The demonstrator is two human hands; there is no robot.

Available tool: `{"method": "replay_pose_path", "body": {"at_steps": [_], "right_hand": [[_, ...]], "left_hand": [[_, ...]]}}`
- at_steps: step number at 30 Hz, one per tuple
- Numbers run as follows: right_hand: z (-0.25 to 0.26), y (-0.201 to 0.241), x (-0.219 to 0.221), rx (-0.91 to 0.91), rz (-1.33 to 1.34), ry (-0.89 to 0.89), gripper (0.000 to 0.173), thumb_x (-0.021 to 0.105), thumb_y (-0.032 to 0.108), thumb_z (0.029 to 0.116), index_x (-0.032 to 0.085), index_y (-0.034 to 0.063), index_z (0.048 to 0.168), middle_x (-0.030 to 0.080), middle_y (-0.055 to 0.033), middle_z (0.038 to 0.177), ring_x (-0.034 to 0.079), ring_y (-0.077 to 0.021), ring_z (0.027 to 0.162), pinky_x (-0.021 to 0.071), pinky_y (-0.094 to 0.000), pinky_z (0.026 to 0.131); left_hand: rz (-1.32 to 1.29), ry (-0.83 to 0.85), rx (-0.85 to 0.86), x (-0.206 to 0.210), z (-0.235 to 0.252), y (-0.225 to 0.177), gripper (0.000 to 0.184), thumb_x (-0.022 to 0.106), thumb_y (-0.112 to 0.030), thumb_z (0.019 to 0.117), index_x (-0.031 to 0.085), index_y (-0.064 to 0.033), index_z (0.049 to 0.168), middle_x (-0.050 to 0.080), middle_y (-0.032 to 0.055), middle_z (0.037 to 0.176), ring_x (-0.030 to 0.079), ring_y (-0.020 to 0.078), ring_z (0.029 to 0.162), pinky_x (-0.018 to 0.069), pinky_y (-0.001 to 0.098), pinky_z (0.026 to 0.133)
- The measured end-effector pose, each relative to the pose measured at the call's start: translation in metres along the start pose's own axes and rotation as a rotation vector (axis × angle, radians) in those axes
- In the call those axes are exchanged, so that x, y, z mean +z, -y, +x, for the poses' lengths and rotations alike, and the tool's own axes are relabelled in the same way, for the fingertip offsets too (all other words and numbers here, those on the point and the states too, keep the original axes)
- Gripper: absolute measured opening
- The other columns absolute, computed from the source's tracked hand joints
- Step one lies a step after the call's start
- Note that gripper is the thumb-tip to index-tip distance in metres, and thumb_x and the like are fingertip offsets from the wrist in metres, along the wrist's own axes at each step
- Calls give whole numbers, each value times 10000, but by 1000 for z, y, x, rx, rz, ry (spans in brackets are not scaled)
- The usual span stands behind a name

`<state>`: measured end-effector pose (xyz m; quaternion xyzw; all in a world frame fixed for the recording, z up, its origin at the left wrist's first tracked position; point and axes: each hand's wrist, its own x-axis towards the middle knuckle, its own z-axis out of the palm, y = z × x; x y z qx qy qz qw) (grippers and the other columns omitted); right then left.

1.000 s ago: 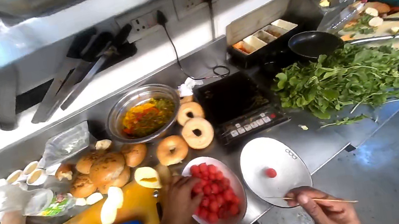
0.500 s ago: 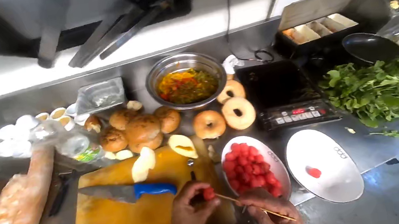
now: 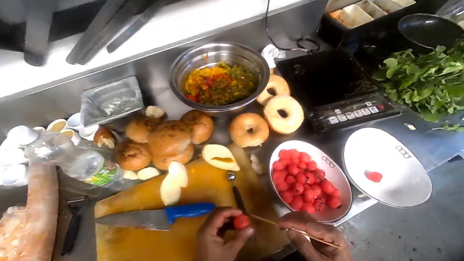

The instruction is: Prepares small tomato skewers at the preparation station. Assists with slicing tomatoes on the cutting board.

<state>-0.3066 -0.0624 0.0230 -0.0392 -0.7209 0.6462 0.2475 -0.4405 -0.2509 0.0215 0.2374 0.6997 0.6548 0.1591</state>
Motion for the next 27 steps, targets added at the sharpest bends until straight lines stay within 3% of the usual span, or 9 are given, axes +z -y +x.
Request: {"method": "replay_pose_path", "body": {"at_steps": [6,10,27], "right_hand": [[-6,2,7,32,69,53,219,611,167,1025,769,55,1128,754,-115,1115,689,-217,1112,567,-370,982],[-6,2,8,16,50,-10,208,619,164,1023,771,61,1122,758,-99,1110,690,-203,1106,563,-356,986],[2,2,14,-34,-93,40,199,619,148,1012,779,82,1109,765,-70,1094,695,-190,1102,571,-352,983]], "left_hand": [[-29,37,-17,1,2,2,329,851,-112,805,717,-22,1092,718,84,1051,728,172,860,651,304,751],[-49,38,-22,0,3,2,326,853,-107,806,712,-15,1085,721,90,1033,730,185,860,652,310,755],[-20,38,-20,-6,6,4,316,852,-123,808,712,-25,1075,719,82,1021,723,170,838,646,292,731]]}}
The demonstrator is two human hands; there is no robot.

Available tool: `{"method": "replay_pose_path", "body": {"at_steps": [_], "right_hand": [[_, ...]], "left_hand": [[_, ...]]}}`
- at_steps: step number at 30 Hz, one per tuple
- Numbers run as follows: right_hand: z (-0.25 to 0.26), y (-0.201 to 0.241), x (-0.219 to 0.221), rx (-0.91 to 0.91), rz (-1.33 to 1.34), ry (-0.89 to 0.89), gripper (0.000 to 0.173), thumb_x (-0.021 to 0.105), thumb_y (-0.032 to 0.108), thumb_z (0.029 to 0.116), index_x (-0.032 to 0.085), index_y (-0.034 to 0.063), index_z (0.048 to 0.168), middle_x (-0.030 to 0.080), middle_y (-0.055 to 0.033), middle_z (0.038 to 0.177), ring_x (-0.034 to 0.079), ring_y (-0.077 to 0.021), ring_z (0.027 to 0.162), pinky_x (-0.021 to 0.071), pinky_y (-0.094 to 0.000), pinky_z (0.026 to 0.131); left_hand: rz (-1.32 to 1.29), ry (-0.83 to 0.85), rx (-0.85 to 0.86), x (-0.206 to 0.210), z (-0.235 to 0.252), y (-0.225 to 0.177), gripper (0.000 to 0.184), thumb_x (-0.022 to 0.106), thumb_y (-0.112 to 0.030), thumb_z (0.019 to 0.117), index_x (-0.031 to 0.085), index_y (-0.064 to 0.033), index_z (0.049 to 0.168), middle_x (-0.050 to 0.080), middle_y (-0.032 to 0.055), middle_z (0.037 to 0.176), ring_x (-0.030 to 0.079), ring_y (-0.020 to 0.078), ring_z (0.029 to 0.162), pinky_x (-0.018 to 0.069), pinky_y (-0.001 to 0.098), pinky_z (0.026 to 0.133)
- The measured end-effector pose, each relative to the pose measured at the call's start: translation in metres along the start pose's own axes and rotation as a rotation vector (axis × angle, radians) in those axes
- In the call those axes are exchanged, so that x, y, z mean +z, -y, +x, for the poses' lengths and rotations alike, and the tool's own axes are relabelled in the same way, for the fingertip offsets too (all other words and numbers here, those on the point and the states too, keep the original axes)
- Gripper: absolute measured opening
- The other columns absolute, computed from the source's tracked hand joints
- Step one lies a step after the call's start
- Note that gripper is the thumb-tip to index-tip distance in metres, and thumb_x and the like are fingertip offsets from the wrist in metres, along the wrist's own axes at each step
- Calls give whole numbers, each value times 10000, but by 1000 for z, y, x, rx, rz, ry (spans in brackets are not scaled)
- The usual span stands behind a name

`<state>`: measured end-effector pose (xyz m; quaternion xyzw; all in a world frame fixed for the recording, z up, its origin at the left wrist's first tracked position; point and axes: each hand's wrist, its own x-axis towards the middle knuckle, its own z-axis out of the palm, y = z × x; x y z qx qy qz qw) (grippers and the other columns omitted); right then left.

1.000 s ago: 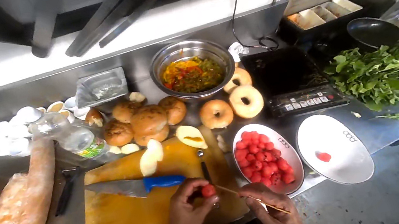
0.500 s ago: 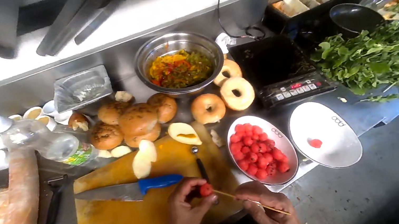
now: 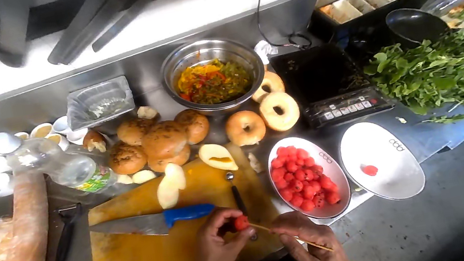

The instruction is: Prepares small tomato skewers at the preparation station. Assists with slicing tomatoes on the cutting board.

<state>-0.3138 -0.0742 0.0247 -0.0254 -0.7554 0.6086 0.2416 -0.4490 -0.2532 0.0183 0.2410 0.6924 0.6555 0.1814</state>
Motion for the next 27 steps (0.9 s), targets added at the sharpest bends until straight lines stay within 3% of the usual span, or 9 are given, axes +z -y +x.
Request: {"method": "replay_pose_path", "body": {"at_steps": [9,22,27], "right_hand": [[6,5,2,-53,-98,-21,199,606,155,1020,778,87,1093,773,-47,1091,693,-175,1120,547,-346,1026],[9,4,2,-43,-88,7,191,617,151,1011,782,99,1090,777,-36,1071,694,-166,1104,554,-334,1002],[8,6,5,-153,-286,8,199,604,163,1015,784,114,1083,773,-20,1074,676,-149,1124,533,-318,1011]], "left_hand": [[-41,-6,-32,-1,2,1,309,846,-119,811,709,-14,1067,724,83,997,723,171,831,641,293,735],[-49,-12,-34,-1,3,0,309,850,-123,806,707,-26,1061,722,83,990,719,169,837,635,280,731],[-25,-43,-53,1,3,-1,300,860,-148,793,706,-33,1024,723,65,934,711,149,787,622,261,681]]}}
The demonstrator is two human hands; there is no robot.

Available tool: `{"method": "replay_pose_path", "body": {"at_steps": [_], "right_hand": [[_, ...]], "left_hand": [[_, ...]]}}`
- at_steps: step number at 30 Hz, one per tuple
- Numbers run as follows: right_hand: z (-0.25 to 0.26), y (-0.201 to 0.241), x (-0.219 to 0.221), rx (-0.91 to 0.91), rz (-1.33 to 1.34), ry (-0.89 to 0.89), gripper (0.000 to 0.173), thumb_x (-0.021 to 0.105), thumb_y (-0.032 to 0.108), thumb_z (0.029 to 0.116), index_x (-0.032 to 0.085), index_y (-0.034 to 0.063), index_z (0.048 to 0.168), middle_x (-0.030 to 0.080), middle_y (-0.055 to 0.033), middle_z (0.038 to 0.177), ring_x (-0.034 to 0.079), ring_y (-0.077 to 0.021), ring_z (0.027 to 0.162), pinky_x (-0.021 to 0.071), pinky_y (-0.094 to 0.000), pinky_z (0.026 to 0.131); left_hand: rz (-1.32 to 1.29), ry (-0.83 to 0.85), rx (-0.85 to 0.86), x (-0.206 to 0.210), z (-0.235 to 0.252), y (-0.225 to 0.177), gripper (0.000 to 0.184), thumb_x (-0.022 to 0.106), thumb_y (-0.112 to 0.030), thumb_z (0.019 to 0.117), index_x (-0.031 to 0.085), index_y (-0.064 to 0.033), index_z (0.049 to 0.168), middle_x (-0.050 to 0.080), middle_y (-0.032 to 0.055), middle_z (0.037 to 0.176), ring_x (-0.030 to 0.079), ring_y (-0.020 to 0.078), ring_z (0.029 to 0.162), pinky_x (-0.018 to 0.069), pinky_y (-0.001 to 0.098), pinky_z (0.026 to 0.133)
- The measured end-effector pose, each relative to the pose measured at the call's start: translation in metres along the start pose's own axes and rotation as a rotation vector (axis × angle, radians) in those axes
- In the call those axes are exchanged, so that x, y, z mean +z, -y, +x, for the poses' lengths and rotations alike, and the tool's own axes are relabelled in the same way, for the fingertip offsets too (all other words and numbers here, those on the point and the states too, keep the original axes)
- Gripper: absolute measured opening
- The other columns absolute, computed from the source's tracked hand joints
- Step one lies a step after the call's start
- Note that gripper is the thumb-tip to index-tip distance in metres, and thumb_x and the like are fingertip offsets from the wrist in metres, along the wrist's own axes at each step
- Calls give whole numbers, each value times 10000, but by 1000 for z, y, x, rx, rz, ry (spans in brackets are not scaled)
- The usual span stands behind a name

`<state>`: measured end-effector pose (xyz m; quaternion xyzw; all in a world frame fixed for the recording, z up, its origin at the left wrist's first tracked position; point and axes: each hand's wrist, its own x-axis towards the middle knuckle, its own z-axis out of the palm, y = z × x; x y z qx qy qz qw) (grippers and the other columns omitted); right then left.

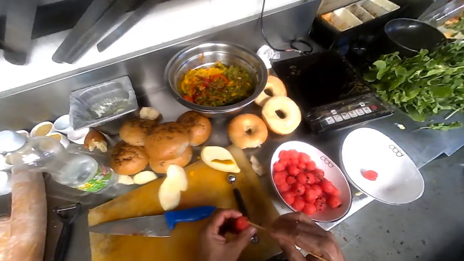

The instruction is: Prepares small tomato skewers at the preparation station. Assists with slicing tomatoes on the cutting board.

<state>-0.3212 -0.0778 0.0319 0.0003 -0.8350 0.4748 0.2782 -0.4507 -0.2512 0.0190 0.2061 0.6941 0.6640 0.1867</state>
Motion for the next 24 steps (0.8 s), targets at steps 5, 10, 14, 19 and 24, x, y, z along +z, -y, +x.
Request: {"method": "replay_pose_path", "body": {"at_steps": [5,10,14,19,24], "right_hand": [[-2,5,0,-78,-165,18,214,594,198,1024,784,148,1106,766,7,1115,657,-144,1144,502,-331,1017],[-2,9,-1,-69,-207,3,232,572,209,1029,782,157,1110,766,10,1122,654,-142,1144,494,-339,1008],[-2,9,-1,-51,-95,-6,209,594,185,1019,786,129,1079,770,-9,1098,668,-146,1130,511,-339,1019],[-3,7,2,-29,-49,8,204,595,171,1018,784,120,1074,773,-12,1090,674,-145,1131,516,-335,1027],[-4,7,2,-33,-65,13,211,588,178,1025,782,122,1088,770,-11,1104,669,-144,1137,512,-339,1028]], "left_hand": [[38,-19,-14,1,-1,0,303,851,-175,792,697,-33,1011,722,40,893,700,125,756,607,247,660],[61,-60,-3,1,-2,4,311,854,-197,788,697,-44,1008,718,35,897,697,121,761,606,246,664],[36,-75,6,0,-2,3,302,844,-149,789,703,-38,1033,722,54,937,713,143,802,624,266,703],[25,-51,25,0,-3,1,308,846,-134,789,710,-36,1047,719,69,970,717,153,826,631,267,725],[-1,-46,36,0,-4,2,302,849,-120,791,708,-33,1044,715,74,984,717,162,825,633,274,729]]}}
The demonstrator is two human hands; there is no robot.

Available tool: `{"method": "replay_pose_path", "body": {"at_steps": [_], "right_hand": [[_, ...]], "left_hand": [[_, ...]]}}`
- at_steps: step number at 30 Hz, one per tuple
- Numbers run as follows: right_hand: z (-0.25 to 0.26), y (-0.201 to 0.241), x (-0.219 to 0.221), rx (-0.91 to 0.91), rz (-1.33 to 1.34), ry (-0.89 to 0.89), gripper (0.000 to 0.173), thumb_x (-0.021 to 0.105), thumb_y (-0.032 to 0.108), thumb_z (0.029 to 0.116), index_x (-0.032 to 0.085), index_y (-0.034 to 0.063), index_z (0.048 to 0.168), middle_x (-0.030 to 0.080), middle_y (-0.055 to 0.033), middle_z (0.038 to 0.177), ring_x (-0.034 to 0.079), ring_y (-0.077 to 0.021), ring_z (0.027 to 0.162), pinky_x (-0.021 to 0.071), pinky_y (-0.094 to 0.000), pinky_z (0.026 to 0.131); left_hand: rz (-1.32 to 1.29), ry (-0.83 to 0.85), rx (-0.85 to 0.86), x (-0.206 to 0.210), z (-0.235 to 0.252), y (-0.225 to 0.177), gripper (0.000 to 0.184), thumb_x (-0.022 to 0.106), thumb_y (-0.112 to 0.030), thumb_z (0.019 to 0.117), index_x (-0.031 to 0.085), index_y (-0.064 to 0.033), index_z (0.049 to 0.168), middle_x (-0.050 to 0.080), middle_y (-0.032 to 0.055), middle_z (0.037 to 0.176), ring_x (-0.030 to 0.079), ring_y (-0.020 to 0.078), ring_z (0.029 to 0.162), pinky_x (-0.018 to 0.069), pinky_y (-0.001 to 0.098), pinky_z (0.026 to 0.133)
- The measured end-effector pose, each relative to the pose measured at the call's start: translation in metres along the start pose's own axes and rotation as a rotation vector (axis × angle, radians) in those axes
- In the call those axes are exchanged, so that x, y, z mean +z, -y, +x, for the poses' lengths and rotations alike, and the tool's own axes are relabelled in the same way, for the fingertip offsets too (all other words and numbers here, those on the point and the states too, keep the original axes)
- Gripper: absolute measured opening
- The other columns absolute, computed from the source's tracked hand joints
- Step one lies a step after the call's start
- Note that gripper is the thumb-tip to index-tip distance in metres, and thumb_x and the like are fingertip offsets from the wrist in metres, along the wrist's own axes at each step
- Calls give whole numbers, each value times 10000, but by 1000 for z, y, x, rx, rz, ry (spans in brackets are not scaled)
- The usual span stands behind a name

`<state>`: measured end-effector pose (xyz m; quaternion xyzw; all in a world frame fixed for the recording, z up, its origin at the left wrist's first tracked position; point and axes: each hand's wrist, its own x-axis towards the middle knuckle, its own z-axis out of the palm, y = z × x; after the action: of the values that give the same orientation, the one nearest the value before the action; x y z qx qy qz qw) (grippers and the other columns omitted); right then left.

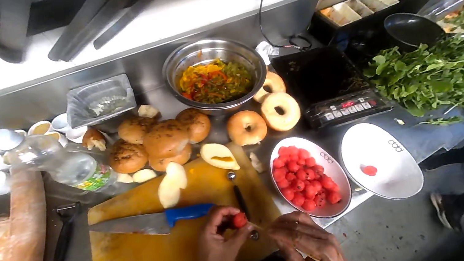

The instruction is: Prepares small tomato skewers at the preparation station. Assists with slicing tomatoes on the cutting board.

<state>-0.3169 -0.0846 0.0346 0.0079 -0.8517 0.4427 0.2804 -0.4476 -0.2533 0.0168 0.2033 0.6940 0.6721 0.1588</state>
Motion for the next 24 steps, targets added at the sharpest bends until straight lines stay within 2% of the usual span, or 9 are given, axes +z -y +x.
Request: {"method": "replay_pose_path", "body": {"at_steps": [8,15,19,22,24], "right_hand": [[1,3,1,-85,-158,19,232,559,203,1024,774,161,1100,760,15,1116,654,-144,1117,485,-353,999],[0,7,0,-110,-286,2,217,568,198,1007,764,169,1097,754,21,1117,642,-144,1121,461,-358,1000],[1,7,-2,-37,-224,-71,230,565,189,1017,775,152,1102,762,2,1101,663,-142,1111,502,-349,995],[2,5,-3,55,-84,-132,231,572,175,1014,783,119,1088,769,-22,1086,682,-149,1109,546,-330,990],[1,2,-4,103,6,-155,219,580,164,1012,780,98,1075,769,-38,1076,695,-162,1093,574,-327,975]], "left_hand": [[19,0,44,1,-1,2,279,834,-115,792,702,-35,1024,713,60,963,710,145,807,627,265,704],[86,-17,28,2,-2,2,278,839,-166,795,694,-50,1003,716,39,917,708,130,778,624,262,686],[-8,-1,-20,-2,-2,0,304,823,-159,830,701,-20,1071,730,70,977,720,172,859,628,293,758],[-186,79,-58,-6,-1,1,302,722,-139,935,684,14,1193,723,121,1107,717,211,987,623,333,860],[-378,117,-116,-7,-3,3,304,671,-130,980,672,17,1247,709,164,1153,707,235,1001,606,364,882]]}}
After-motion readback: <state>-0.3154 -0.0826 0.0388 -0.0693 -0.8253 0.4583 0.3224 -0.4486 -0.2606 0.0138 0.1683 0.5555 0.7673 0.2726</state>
